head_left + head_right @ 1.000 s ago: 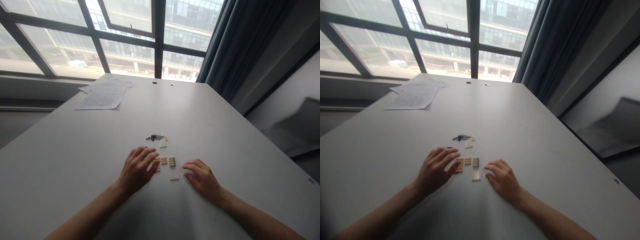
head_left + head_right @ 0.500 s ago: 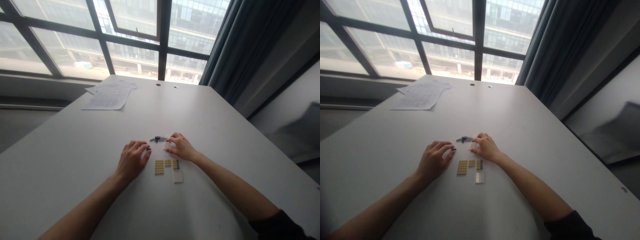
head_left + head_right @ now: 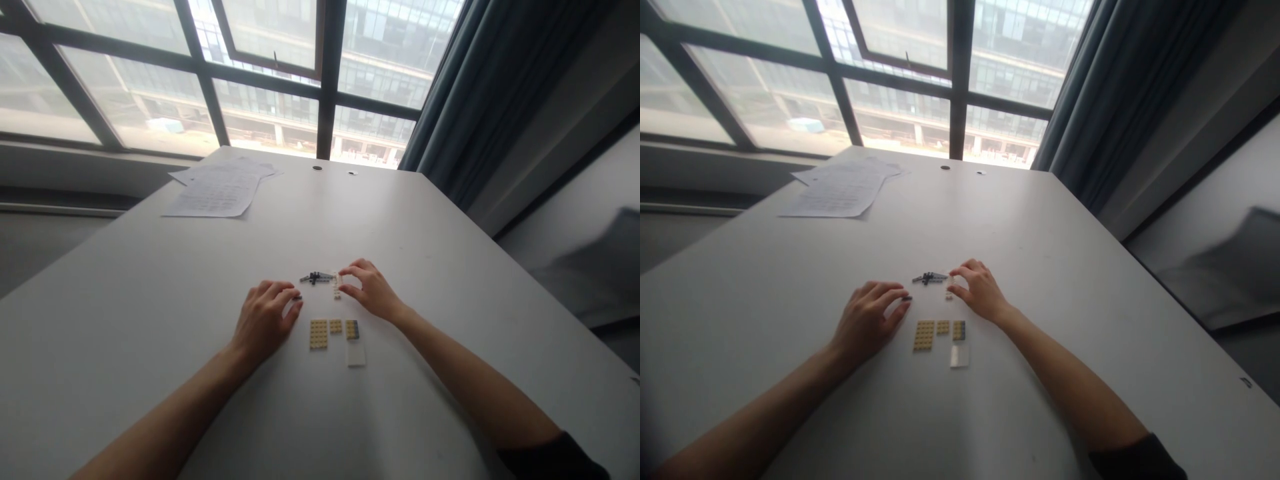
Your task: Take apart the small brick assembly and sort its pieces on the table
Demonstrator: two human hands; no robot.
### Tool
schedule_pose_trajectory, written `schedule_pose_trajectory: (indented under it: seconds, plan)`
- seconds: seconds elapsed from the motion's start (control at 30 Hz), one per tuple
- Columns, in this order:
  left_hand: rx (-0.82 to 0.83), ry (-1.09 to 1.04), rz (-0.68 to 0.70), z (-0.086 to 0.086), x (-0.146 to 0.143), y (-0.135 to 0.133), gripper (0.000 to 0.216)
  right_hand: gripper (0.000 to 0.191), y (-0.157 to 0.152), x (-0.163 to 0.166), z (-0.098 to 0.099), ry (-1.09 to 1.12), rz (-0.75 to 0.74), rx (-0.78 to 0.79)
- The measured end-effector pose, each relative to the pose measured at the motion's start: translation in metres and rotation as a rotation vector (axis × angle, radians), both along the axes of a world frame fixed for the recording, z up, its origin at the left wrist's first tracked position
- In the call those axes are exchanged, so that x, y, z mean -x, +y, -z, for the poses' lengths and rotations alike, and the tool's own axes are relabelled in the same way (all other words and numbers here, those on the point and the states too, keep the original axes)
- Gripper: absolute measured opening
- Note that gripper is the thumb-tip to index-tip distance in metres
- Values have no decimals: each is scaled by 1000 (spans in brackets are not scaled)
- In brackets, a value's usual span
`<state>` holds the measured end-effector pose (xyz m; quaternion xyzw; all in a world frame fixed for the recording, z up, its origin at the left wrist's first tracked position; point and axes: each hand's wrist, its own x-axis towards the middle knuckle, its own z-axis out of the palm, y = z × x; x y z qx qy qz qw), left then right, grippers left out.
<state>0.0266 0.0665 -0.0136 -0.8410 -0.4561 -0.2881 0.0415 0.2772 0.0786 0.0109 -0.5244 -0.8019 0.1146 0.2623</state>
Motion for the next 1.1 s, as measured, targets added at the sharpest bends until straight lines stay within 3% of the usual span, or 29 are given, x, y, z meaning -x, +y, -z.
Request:
schedule_pose_trajectory:
  seconds: [0.33,0.77,1.1]
  plan:
    - [-8,8,4,0,-1,1,19,23,-24,-53,16,-106,44,83]
    - [16,30,-2,-1,0,1,20,32,-7,-35,14,-116,26,72]
    - [60,52,-37,3,2,4,24,27,-18,-51,11,-83,33,132]
